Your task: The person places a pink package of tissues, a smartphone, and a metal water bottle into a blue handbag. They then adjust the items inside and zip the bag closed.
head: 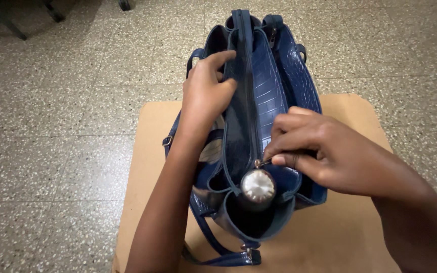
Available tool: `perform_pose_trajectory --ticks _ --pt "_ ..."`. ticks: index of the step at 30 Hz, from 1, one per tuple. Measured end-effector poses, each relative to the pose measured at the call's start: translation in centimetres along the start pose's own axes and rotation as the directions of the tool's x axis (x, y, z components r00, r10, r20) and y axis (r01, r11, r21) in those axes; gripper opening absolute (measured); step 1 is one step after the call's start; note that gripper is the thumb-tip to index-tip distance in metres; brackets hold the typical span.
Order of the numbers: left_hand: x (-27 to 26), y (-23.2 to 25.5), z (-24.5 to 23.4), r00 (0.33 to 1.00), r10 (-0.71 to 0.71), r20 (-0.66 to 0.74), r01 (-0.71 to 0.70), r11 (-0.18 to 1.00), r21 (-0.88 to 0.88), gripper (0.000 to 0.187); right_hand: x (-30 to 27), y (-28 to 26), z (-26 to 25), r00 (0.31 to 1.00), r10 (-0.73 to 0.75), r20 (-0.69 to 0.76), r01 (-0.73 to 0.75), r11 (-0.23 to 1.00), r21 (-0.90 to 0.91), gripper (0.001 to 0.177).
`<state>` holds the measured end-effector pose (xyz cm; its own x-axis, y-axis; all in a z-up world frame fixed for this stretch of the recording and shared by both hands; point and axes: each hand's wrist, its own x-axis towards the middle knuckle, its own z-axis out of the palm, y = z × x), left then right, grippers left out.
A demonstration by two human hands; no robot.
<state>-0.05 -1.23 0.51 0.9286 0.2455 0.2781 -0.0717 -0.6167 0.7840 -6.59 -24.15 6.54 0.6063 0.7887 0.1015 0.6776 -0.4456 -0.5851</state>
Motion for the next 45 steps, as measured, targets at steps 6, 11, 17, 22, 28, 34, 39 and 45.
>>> perform_pose_trajectory --ticks 6,11,17,22,28,34,39,45 --pt "-0.6 0.4 0.3 0.992 0.11 -0.064 -0.113 0.993 -0.037 0.059 -1.0 0.4 0.6 0.992 -0.117 0.044 0.112 0.988 0.108 0.017" --pt "-0.1 0.2 0.3 0.995 0.096 0.005 -0.096 0.995 0.03 0.056 -1.1 1.1 0.5 0.99 -0.128 0.062 0.126 0.991 0.046 0.019" --pt "0.0 0.2 0.2 0.983 0.181 0.033 -0.184 0.97 0.158 0.043 -1.3 2.1 -1.4 0.994 -0.11 0.02 0.109 0.991 0.073 0.02" --pt "0.1 0.8 -0.8 0.953 0.302 -0.016 -0.295 0.942 0.16 0.027 -1.5 4.9 -5.6 0.823 0.06 -0.565 -0.109 0.993 -0.054 0.023" --pt "1.8 3.1 1.1 0.894 0.437 -0.098 -0.385 0.862 0.329 0.025 2.1 8.4 -4.6 0.805 0.324 -0.497 -0.351 0.936 0.041 0.042" --pt "1.9 5.2 3.2 0.908 0.418 0.031 -0.379 0.789 0.483 0.052 4.0 7.8 -3.9 0.812 0.41 -0.414 -0.448 0.894 0.007 0.059" --pt "2.5 5.1 2.4 0.947 0.223 0.23 -0.299 0.875 0.38 0.033 3.8 8.1 -5.2 0.821 0.366 -0.438 -0.303 0.93 0.208 0.062" --pt "3.5 3.9 2.9 0.934 0.231 0.272 -0.298 0.925 0.236 0.033 3.9 8.7 -5.3 0.853 0.32 -0.413 -0.276 0.947 0.164 0.049"
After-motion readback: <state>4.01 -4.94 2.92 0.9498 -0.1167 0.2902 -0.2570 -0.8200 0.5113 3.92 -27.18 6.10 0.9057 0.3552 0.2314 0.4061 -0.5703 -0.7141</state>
